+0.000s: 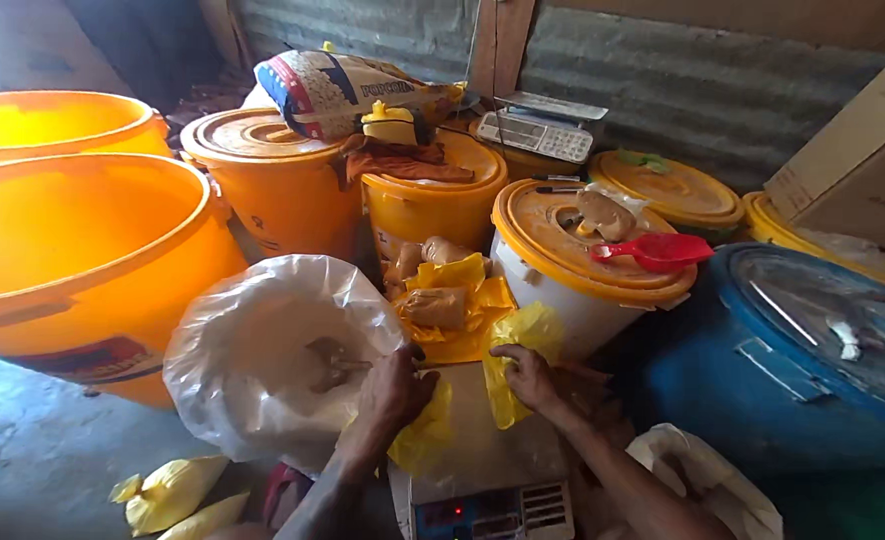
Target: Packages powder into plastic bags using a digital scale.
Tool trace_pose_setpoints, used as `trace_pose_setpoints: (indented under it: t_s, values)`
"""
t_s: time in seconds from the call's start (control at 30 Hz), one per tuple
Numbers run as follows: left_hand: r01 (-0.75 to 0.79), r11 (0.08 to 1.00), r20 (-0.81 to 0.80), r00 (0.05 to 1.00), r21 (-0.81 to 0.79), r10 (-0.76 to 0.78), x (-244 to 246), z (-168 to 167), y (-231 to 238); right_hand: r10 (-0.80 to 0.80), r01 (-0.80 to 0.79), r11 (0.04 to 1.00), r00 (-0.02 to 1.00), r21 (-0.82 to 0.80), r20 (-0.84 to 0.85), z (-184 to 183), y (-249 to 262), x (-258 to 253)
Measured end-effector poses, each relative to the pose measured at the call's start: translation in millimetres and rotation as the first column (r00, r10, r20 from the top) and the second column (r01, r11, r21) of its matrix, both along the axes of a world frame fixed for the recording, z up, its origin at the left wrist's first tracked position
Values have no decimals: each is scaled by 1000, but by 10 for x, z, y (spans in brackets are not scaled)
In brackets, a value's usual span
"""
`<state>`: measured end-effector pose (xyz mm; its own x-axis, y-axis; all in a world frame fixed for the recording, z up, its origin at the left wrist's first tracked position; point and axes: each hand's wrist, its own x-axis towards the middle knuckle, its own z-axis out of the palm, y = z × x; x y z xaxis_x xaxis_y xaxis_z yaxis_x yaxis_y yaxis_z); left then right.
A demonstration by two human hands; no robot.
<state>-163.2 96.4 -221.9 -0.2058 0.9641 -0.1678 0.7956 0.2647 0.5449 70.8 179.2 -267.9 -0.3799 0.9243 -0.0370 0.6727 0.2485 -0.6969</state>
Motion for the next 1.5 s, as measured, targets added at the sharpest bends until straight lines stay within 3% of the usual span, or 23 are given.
trace_pose_setpoints:
  t_s: [0.13, 0.27, 0.37, 0.47, 0.57, 0.7, 0.9, 1.07, 1.27, 1.4, 1.5]
  values:
    - [-17, 1000, -47, 999, 22, 18, 39, -17, 201, 96, -137, 983, 953, 125, 288, 24, 430, -246]
    - [27, 995, -110, 994, 91, -17, 39, -222, 615, 143, -178, 972, 965, 155, 218, -166, 761, -377]
    - [61, 992, -200, 979, 108, -38, 76, -311, 913, 104, -121, 985, 985, 120, 138, -411, 893, -392]
    - [93, 993, -316, 946, 70, -66, 170, -391, 1090, 39, -52, 997, 976, 55, 216, -539, 870, -387]
    - [116, 993, -369, 924, 13, -103, 213, -519, 1294, 84, -107, 993, 943, 54, 323, -556, 862, -400]
    - [103, 992, -344, 936, 66, -75, 183, -676, 1530, 157, -187, 981, 916, 46, 369, -635, 884, -378]
    - [60, 977, -101, 994, 206, -40, 126, -716, 1672, 49, -69, 996, 957, 61, 287, -555, 907, -458]
    - [-16, 991, -121, 992, 133, 32, -28, -557, 1678, 99, -132, 989, 921, 64, 377, -576, 929, -607]
    - [-184, 951, 233, 964, 249, 126, -223, -540, 1658, 169, -225, 970, 899, 93, 404, -566, 968, -896]
    - [-151, 889, 181, 980, 432, 78, -38, -495, 1608, 200, -256, 961, 907, 108, 371, -638, 999, -957]
    - [29, 939, -57, 998, 344, -9, 130, -475, 1594, 219, -263, 962, 900, 70, 377, -603, 934, -942]
